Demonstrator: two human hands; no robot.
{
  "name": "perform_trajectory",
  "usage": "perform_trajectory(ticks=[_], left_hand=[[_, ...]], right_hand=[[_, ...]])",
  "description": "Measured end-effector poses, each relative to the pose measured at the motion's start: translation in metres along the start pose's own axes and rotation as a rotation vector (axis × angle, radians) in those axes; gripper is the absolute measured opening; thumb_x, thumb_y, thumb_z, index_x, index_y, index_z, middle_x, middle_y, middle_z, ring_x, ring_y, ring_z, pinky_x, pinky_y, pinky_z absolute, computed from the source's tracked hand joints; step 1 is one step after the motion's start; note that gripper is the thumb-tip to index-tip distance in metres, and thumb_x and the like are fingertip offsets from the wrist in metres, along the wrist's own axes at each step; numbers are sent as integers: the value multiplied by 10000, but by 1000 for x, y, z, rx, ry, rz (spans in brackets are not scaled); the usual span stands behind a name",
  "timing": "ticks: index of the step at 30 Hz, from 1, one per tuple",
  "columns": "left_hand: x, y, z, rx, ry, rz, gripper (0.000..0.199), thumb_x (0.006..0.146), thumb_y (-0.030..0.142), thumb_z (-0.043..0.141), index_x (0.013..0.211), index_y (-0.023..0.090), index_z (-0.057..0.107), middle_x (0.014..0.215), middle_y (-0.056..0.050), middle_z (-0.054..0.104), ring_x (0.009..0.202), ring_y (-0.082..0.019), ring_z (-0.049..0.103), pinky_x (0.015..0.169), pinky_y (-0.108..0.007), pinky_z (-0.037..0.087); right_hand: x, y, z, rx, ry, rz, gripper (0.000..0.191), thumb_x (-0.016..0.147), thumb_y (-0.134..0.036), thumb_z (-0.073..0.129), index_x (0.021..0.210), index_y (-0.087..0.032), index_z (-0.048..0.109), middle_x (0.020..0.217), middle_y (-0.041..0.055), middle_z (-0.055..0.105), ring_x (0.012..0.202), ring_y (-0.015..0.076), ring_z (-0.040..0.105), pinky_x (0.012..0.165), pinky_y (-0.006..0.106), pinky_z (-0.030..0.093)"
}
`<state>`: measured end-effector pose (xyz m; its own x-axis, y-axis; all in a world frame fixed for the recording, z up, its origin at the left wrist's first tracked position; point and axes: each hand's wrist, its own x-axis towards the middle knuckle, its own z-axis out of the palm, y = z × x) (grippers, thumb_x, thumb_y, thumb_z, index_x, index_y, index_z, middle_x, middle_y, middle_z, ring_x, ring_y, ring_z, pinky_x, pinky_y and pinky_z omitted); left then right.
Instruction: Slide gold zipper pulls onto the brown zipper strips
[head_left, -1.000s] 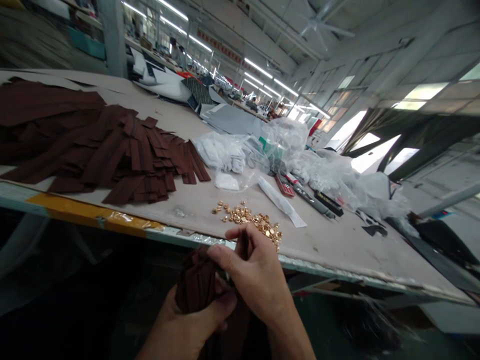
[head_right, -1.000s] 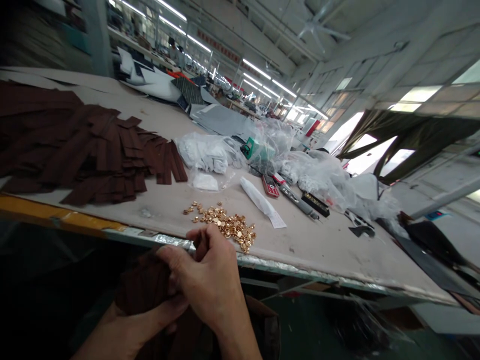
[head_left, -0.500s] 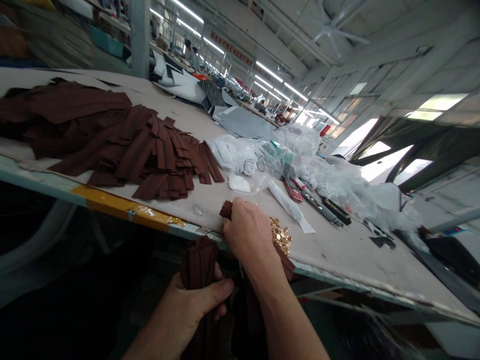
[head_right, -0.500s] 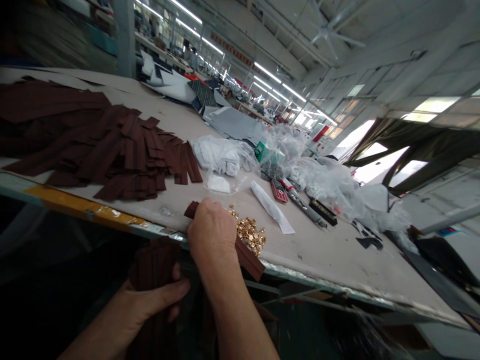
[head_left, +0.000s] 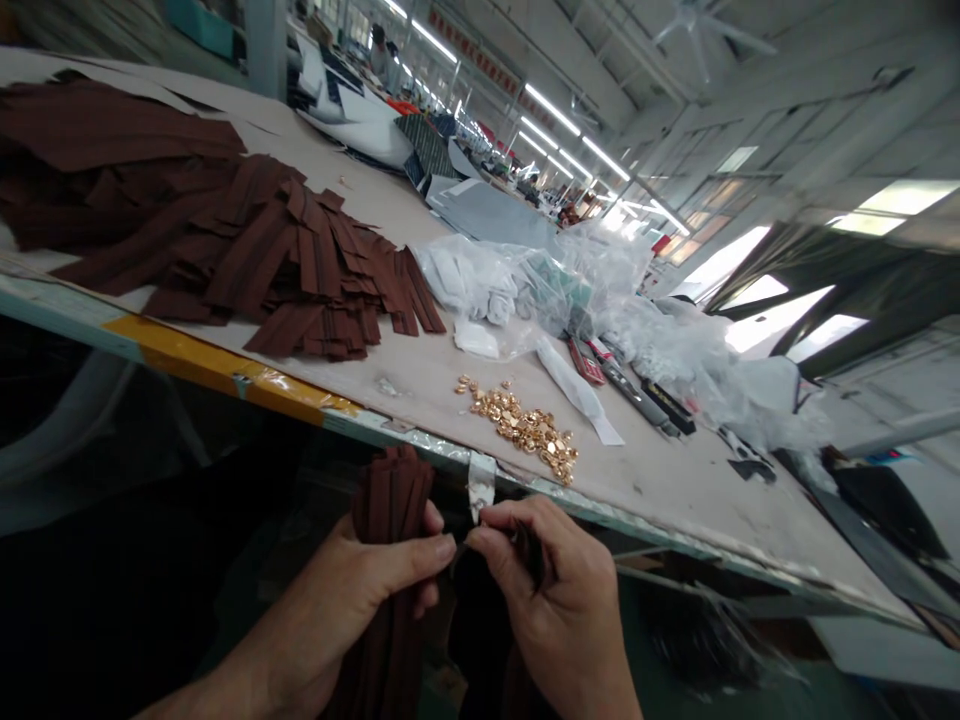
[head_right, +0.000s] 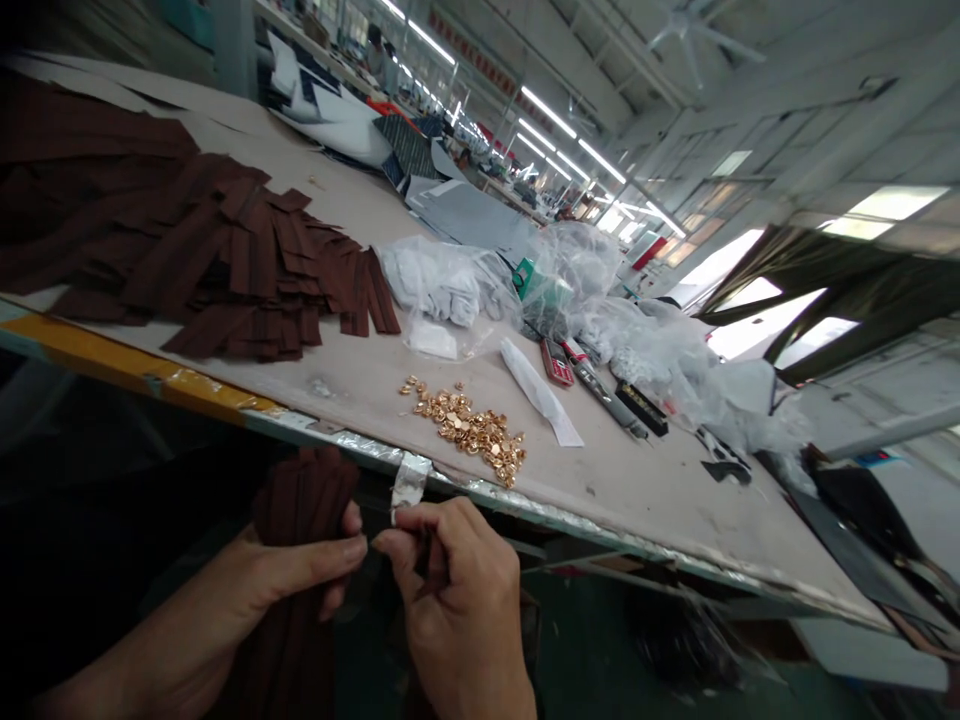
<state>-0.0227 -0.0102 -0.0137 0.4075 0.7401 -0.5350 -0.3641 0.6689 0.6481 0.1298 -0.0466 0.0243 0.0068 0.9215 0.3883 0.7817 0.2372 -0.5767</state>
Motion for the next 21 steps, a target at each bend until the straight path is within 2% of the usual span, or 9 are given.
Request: perform_trajectory(ticks=[4, 6, 12, 16, 18, 21], left_hand=[[-2, -1, 1, 38, 3, -19, 266, 626, 274, 805, 818, 168, 654, 523, 54, 590, 476, -88, 508, 464, -183, 381], [-3, -1, 1, 51, -7, -17, 249, 616, 275, 801, 790, 175, 655, 501, 60, 578, 450, -87, 485, 446, -188, 368], [-2, -4, 3, 112, -20, 6, 253, 566, 262, 817, 726, 182, 638, 476, 58, 581, 437, -90, 493, 466, -192, 378], [-1, -8, 4, 161, -28, 83, 226, 534, 238, 826, 656, 192, 641, 472, 58, 567, 444, -97, 473, 457, -197, 383], [-2, -7, 6, 155, -41, 121, 192, 530, 211, 828, 607, 191, 654, 464, 54, 566, 454, -104, 484, 466, -201, 400], [-4, -4, 10, 97, -109, 166, 182, 490, 180, 850, 616, 184, 718, 567, 7, 670, 568, -174, 605, 564, -250, 493]], right_hand=[[-3, 3, 6, 4, 14, -3, 67, 848, -181, 638, 830, -150, 695, 694, 16, 620, 595, 124, 566, 559, 230, 419], [1, 2, 8, 32, 25, 51, 71, 832, -204, 653, 811, -157, 701, 669, 7, 610, 565, 120, 532, 537, 235, 399], [12, 5, 19, 496, 57, 447, 112, 760, -274, 700, 709, -178, 672, 606, -28, 593, 565, 116, 511, 544, 224, 416], [9, 0, 22, 531, 152, 467, 120, 750, -296, 700, 772, -180, 676, 574, -47, 522, 527, 102, 420, 507, 227, 360], [3, -9, 21, 558, 143, 503, 147, 695, -283, 741, 759, -183, 655, 543, -65, 475, 511, 93, 374, 482, 220, 317], [-6, -23, 21, 566, 82, 565, 227, 564, -205, 810, 687, -183, 620, 513, -87, 425, 501, 82, 336, 458, 209, 269]])
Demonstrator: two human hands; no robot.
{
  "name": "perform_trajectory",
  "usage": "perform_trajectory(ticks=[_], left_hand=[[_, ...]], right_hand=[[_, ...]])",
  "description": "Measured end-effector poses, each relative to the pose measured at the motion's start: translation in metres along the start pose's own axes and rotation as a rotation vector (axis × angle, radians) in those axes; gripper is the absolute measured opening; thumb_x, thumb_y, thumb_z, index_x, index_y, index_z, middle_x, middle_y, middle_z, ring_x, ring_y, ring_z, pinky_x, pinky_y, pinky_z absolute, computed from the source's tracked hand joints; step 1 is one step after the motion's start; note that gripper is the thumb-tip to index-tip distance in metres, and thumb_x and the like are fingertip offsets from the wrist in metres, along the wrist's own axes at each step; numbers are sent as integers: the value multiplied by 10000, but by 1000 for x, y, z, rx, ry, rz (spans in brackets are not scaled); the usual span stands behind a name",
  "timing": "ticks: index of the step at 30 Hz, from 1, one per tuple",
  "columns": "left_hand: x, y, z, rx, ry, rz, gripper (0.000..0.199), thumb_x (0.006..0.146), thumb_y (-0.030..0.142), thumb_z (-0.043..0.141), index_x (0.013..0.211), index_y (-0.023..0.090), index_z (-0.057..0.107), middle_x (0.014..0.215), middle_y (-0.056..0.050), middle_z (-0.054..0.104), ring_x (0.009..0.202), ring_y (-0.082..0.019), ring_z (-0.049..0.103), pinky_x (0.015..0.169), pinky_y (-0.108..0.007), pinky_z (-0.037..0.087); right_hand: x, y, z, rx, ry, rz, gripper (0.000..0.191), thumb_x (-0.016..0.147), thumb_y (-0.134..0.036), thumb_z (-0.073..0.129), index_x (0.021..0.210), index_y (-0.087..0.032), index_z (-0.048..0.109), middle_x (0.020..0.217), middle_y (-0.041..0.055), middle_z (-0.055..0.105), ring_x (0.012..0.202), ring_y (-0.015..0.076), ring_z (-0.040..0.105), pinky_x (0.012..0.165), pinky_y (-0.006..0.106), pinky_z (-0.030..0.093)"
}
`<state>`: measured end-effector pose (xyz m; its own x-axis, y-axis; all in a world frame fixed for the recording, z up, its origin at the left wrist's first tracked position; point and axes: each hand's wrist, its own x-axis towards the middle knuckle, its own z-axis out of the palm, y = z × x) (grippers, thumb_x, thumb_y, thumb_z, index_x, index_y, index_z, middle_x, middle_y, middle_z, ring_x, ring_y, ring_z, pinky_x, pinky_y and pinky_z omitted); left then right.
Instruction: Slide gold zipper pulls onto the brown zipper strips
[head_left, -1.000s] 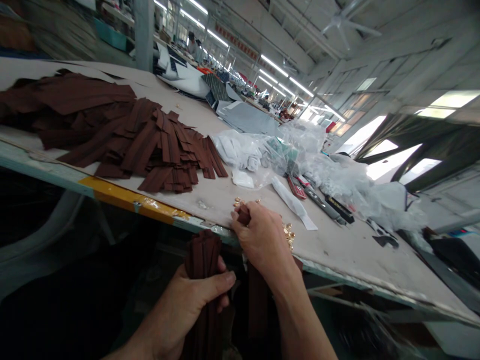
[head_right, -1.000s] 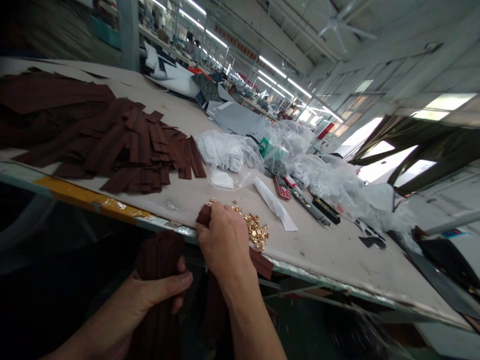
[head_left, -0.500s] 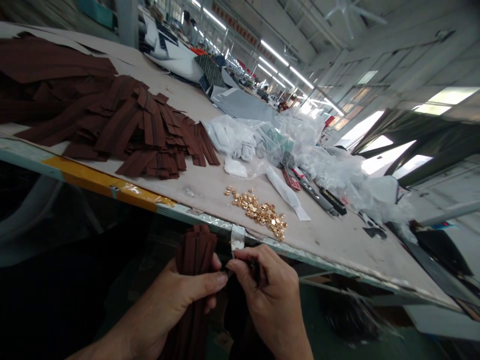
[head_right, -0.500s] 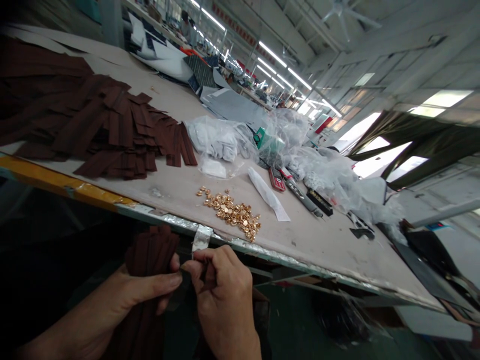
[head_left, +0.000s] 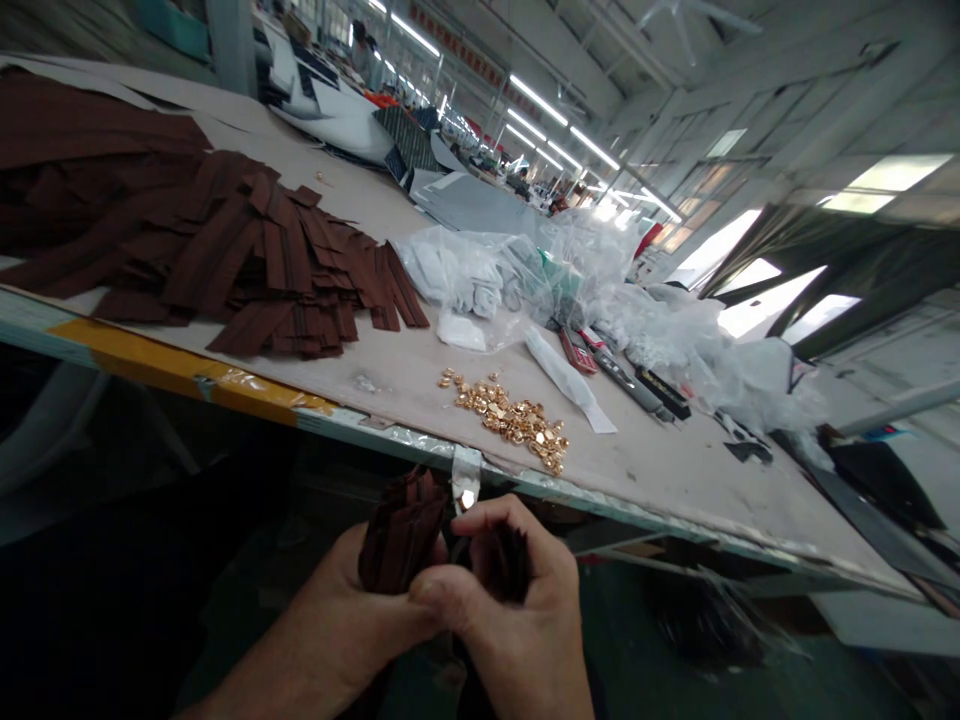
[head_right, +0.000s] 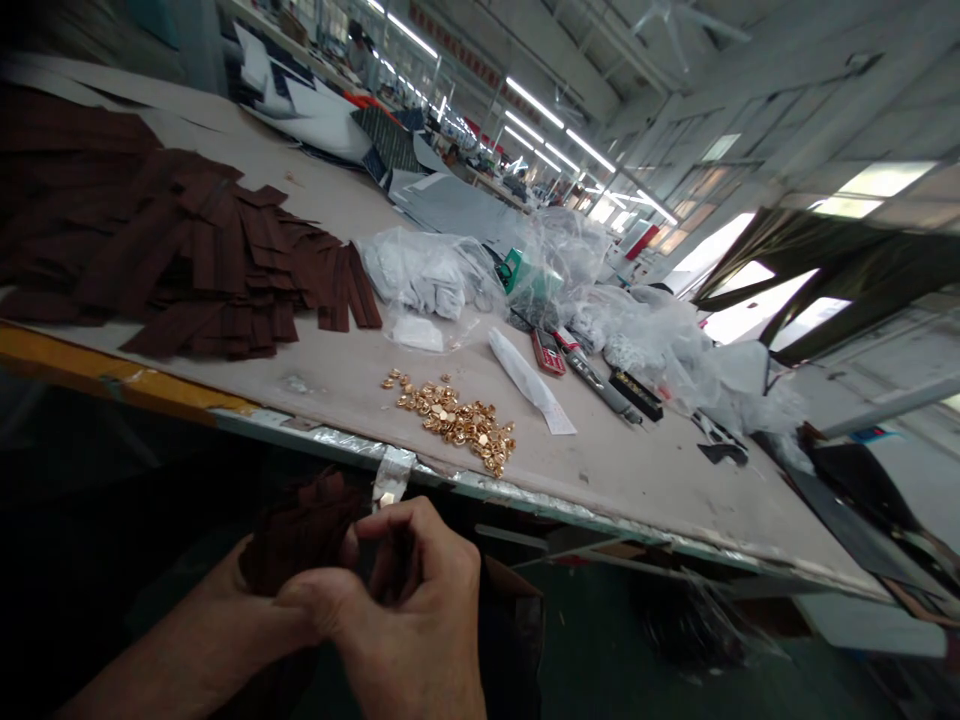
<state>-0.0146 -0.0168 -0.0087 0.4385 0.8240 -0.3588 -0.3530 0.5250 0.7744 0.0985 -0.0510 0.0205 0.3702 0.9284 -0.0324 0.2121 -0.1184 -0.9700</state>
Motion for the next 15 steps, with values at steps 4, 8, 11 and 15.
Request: perform_trajectory(ticks=[4, 8, 11, 15], left_hand=[[1, -3, 4, 12, -54, -19, 266, 448, 100, 863, 678, 188, 762, 644, -14, 731, 743, -257, 687, 693, -289, 545], [1, -12, 7, -67, 73, -21, 404, 415, 157, 896, 795, 209, 771, 687, -5, 751, 781, -263, 700, 718, -295, 559], [-1, -12, 6, -105, 183, -54, 374, 445, 253, 906, 783, 216, 749, 707, -6, 752, 715, -232, 692, 661, -287, 564], [0, -7, 0, -38, 221, -68, 271, 539, 350, 877, 692, 204, 706, 636, 15, 708, 576, -157, 626, 561, -239, 526]], right_hand=[[-5, 4, 0, -62, -16, -65, 128, 661, -224, 741, 686, -175, 626, 574, -52, 495, 541, 97, 406, 498, 216, 330], [-1, 18, -11, 39, -19, -59, 200, 749, -294, 675, 628, -169, 577, 549, -47, 452, 521, 92, 385, 484, 217, 336], [0, 28, -19, 194, -5, 49, 204, 732, -343, 726, 699, -167, 628, 533, -55, 442, 473, 76, 344, 423, 205, 287], [-1, 38, -23, 284, -33, 88, 195, 744, -363, 747, 799, -181, 701, 524, -59, 463, 428, 62, 320, 388, 194, 268]])
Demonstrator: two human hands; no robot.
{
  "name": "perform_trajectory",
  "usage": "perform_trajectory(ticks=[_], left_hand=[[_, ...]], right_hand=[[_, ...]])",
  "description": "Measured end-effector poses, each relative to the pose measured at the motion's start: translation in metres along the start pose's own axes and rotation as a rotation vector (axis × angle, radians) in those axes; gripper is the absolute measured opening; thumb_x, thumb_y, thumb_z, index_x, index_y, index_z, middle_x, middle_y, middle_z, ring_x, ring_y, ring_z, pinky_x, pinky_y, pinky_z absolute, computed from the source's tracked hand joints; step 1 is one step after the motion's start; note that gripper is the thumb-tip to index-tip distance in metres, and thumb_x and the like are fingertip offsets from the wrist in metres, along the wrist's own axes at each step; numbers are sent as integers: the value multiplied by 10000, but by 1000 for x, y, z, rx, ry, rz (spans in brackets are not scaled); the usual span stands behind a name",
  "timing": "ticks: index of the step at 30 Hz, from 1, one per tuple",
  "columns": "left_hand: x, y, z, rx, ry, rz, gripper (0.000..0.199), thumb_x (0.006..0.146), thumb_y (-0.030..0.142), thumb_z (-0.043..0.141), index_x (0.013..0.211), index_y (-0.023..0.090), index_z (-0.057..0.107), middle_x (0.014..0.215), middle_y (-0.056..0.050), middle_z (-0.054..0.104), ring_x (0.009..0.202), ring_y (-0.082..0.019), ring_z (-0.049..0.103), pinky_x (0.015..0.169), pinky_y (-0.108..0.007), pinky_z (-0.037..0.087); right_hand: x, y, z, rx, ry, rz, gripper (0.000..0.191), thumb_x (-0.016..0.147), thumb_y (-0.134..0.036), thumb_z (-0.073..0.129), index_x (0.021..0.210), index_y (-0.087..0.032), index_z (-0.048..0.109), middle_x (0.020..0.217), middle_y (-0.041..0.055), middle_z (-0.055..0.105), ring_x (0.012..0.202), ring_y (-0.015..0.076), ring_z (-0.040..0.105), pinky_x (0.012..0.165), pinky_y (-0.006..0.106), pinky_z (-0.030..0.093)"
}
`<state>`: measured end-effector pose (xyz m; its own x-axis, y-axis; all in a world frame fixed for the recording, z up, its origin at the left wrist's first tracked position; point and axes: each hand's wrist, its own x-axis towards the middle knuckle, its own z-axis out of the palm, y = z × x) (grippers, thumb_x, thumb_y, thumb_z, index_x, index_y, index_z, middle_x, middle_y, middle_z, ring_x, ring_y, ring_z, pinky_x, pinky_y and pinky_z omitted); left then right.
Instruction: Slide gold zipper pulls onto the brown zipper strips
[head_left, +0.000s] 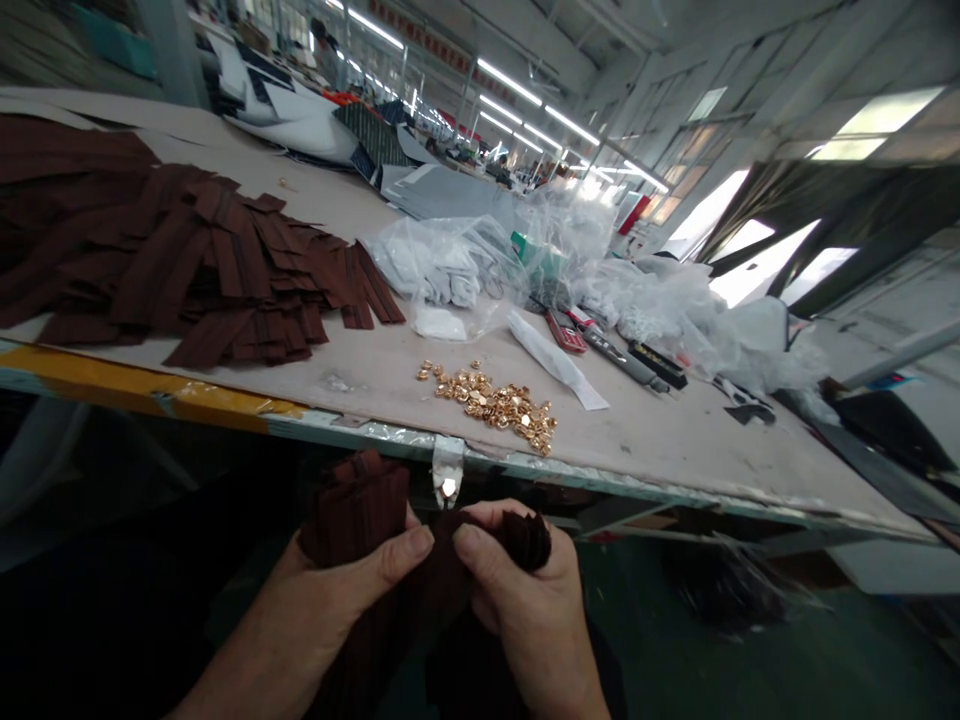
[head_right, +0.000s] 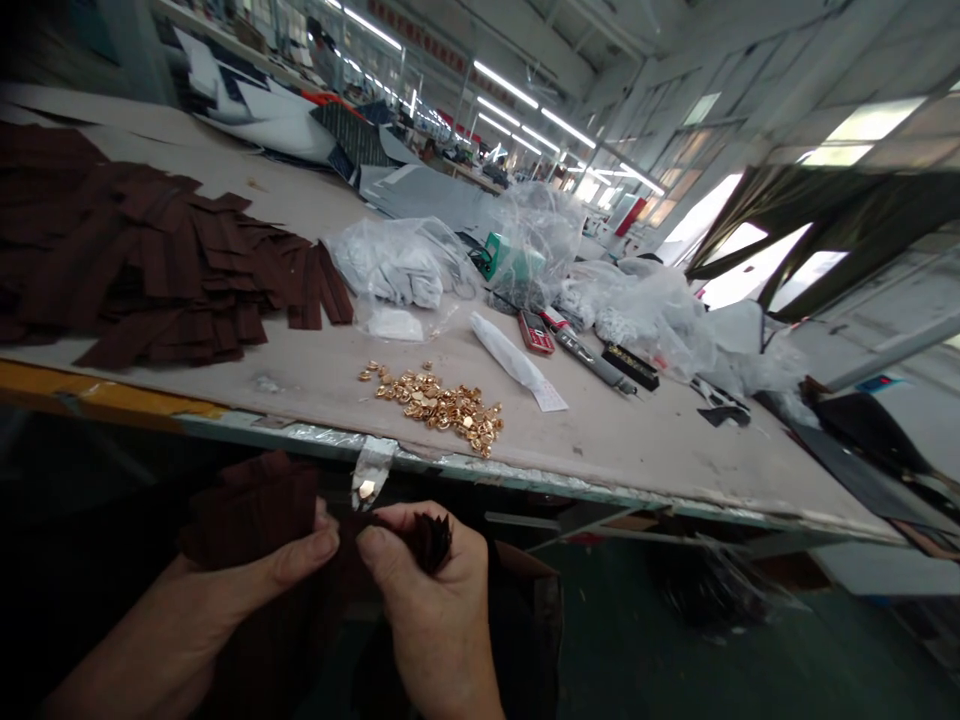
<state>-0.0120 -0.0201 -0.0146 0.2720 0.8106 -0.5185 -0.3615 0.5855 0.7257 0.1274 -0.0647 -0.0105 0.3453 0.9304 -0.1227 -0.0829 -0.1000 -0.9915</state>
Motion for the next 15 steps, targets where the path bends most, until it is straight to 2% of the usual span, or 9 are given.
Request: perform_trajectory(ticks=[3, 6, 9, 12, 15], left_hand=[[4, 2, -4, 83, 7, 25, 311, 543, 375, 872, 750, 207, 711, 671, 11, 719, 626, -181, 645, 595, -261, 535], [6, 2, -6, 173, -32, 84, 353, 514, 337, 891, 797, 203, 727, 765, -17, 745, 761, -226, 671, 701, -291, 546], [6, 1, -5, 180, -44, 123, 306, 535, 356, 877, 758, 204, 735, 783, -15, 732, 769, -202, 646, 728, -259, 522], [5, 0, -6, 116, -75, 68, 241, 600, 377, 838, 716, 205, 715, 662, 23, 648, 623, -137, 558, 598, -216, 474], [5, 1, -8, 25, -167, -67, 205, 639, 342, 815, 661, 183, 687, 578, 30, 568, 553, -111, 499, 540, -209, 429]], right_hand=[[-1, -1, 1, -38, -33, -45, 143, 774, -335, 723, 775, -193, 709, 541, -47, 524, 446, 78, 415, 427, 202, 360], [-2, -5, 4, -76, -63, -108, 112, 800, -297, 694, 760, -193, 709, 628, -12, 630, 592, 131, 582, 580, 236, 480], [-3, -5, 6, -165, -81, -194, 96, 829, -255, 663, 766, -192, 700, 706, 16, 686, 693, 163, 643, 646, 253, 501], [-3, -1, 5, -410, -54, -461, 92, 837, -155, 620, 784, -188, 688, 671, 22, 663, 577, 140, 593, 539, 239, 452], [-5, 2, 5, -525, -101, -747, 214, 799, -29, 571, 882, -197, 676, 700, 35, 670, 590, 148, 614, 540, 241, 468]])
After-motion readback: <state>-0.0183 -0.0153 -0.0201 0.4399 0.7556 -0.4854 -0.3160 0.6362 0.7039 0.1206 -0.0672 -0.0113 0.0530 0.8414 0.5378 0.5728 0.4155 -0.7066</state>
